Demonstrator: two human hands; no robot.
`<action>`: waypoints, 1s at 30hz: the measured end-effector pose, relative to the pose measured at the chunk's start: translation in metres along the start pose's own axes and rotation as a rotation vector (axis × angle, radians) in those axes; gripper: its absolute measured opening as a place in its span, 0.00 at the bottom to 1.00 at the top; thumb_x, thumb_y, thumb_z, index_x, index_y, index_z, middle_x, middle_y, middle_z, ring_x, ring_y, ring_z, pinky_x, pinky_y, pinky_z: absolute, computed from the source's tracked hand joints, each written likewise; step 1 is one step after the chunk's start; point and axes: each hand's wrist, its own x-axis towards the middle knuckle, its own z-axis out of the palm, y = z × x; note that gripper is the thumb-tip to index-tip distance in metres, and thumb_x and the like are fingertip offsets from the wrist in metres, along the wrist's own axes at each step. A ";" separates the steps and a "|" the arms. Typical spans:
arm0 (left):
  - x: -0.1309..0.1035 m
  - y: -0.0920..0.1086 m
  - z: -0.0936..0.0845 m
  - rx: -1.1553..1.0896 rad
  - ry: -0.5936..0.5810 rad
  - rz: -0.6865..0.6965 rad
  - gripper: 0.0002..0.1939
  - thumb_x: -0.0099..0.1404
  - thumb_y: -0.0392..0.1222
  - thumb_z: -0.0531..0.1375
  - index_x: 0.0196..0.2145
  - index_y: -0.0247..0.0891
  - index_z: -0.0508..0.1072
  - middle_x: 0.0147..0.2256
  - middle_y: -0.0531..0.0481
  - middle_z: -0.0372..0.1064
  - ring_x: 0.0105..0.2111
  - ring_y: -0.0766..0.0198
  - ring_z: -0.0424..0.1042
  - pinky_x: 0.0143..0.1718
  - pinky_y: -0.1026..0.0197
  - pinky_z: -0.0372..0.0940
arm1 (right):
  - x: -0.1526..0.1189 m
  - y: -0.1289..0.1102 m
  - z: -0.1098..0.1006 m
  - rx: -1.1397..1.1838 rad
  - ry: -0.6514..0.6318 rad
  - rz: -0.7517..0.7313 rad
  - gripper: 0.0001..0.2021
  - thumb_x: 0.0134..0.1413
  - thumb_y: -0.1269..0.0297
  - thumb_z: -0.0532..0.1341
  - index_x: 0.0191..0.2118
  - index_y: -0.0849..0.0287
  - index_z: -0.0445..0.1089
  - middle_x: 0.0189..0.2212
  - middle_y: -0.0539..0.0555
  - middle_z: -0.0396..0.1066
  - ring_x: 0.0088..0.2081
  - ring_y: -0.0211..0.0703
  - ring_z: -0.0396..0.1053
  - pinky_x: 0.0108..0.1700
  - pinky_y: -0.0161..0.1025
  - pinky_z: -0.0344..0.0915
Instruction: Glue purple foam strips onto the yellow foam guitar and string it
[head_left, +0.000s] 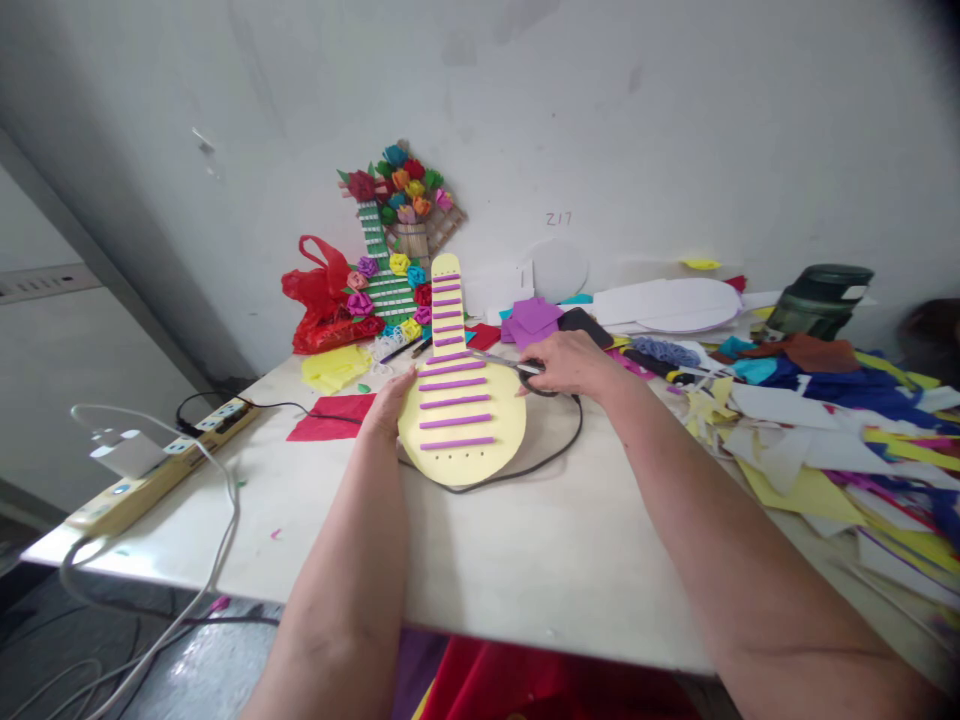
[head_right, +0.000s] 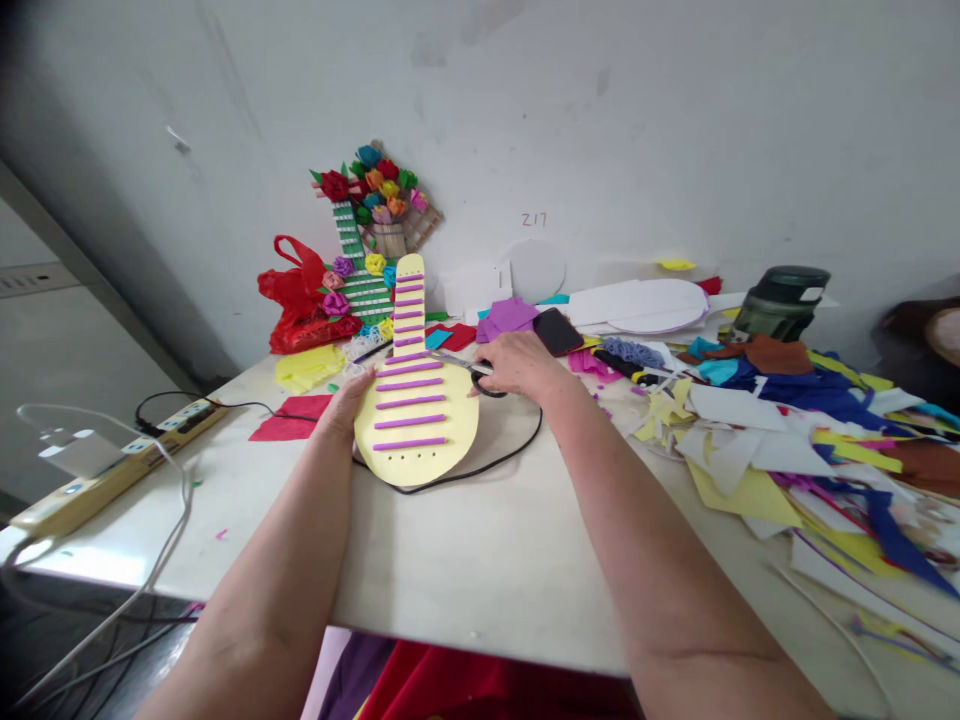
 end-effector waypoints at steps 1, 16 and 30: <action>0.000 0.000 0.000 0.002 0.000 -0.002 0.20 0.57 0.46 0.57 0.44 0.30 0.70 0.35 0.41 0.74 0.39 0.49 0.72 0.43 0.50 0.67 | 0.000 0.000 0.000 -0.002 -0.002 -0.002 0.19 0.41 0.48 0.59 0.38 0.53 0.73 0.29 0.53 0.73 0.30 0.41 0.66 0.26 0.35 0.47; -0.003 0.001 0.003 -0.027 0.017 -0.018 0.20 0.58 0.45 0.56 0.46 0.30 0.69 0.34 0.42 0.74 0.40 0.50 0.72 0.44 0.50 0.66 | -0.001 0.008 0.003 0.043 0.014 -0.020 0.18 0.41 0.48 0.59 0.38 0.50 0.73 0.28 0.50 0.73 0.30 0.40 0.66 0.27 0.34 0.48; -0.004 0.001 0.005 -0.021 -0.028 -0.041 0.22 0.59 0.47 0.55 0.48 0.31 0.67 0.36 0.42 0.74 0.42 0.48 0.71 0.46 0.48 0.65 | -0.002 0.015 0.007 0.122 0.043 -0.017 0.19 0.41 0.51 0.61 0.42 0.48 0.73 0.30 0.49 0.74 0.30 0.39 0.66 0.30 0.35 0.52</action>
